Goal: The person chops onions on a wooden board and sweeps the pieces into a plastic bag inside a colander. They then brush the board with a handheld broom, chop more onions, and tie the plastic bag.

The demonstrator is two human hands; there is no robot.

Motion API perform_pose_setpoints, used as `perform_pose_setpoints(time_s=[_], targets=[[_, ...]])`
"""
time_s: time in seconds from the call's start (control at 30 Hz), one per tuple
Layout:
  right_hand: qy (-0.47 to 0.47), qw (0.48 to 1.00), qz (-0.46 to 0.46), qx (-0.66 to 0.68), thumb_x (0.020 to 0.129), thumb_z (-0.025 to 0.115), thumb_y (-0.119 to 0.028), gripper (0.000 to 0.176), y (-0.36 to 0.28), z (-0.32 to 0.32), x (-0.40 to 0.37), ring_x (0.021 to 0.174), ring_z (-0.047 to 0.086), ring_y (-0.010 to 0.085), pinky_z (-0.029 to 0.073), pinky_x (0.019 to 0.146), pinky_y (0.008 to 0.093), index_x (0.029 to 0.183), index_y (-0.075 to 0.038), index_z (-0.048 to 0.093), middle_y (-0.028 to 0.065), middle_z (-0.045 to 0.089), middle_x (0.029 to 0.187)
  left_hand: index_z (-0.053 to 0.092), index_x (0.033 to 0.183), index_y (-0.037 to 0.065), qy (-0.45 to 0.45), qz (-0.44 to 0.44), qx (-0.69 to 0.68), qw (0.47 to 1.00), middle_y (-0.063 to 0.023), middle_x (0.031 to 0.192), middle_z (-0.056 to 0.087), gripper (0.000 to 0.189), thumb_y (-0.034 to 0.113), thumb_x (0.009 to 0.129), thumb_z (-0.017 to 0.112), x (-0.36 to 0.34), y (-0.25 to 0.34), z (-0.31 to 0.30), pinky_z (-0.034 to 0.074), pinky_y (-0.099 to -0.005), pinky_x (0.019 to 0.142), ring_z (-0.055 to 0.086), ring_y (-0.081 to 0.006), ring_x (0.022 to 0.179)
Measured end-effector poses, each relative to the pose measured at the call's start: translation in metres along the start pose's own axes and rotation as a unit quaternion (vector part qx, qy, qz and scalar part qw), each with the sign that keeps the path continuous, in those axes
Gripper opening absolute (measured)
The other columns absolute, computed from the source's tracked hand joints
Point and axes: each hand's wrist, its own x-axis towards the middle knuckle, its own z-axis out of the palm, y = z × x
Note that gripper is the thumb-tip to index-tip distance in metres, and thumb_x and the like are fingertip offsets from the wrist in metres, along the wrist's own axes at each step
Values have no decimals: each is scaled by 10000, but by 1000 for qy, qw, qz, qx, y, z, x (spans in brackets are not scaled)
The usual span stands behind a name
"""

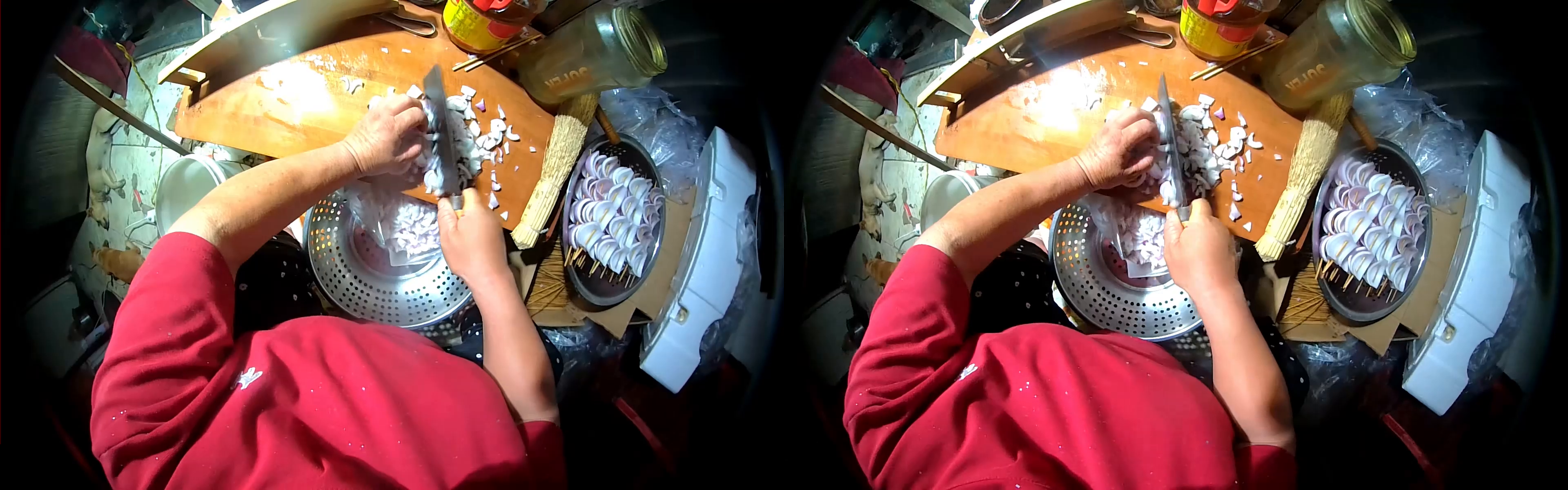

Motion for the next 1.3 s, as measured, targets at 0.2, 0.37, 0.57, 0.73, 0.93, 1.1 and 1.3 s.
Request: perform_pose_setpoints(time_s=[0.2,0.37,0.57,0.73,0.93,1.1,1.3], targets=[[-18,1000,19,-18,947,549,-343,374,-3,-3,3,841,655,471,518,762,536,1019,24,553,288,667,853,590,941,99,-14,7,-6,1000,-111,995,563,248,90,719,699,3,-2,-3,464,-424,816,552,-350,932],[9,1000,-9,0,941,591,-272,298,-3,0,3,792,639,458,495,690,508,938,24,559,262,651,796,589,916,109,5,30,24,999,-85,940,560,238,99,713,713,-1,-7,0,465,-420,775,560,-333,910],[-33,999,22,-19,937,563,-340,357,-4,-3,8,866,660,456,518,789,524,1044,1,572,267,680,891,610,897,112,-26,69,14,997,-86,935,557,215,152,716,718,4,-11,-6,465,-404,794,545,-318,925],[7,1000,2,9,942,571,-316,317,4,-3,0,823,650,457,506,734,514,998,-4,568,261,668,842,637,939,116,0,112,64,992,-84,977,577,274,253,725,742,11,-12,-15,455,-414,874,545,-307,993],[81,994,-27,67,978,545,-283,281,24,-6,8,559,650,289,509,563,412,978,-2,554,165,631,692,599,1211,72,34,40,140,989,-144,1242,571,481,380,852,685,37,-21,-22,407,-461,1018,510,-356,1187],[10,999,23,36,984,534,-284,304,24,-17,13,496,621,211,496,495,365,956,18,545,125,610,662,595,1241,78,-79,25,104,991,-153,1247,572,518,422,864,680,30,-25,-26,425,-448,1012,531,-357,1179],[28,997,-20,70,948,567,-323,341,3,-23,-8,845,643,458,504,744,517,981,16,565,277,662,887,476,1358,84,-66,25,59,996,-198,1367,474,679,381,807,740,-21,-11,-29,393,-492,1050,466,-417,1248]])
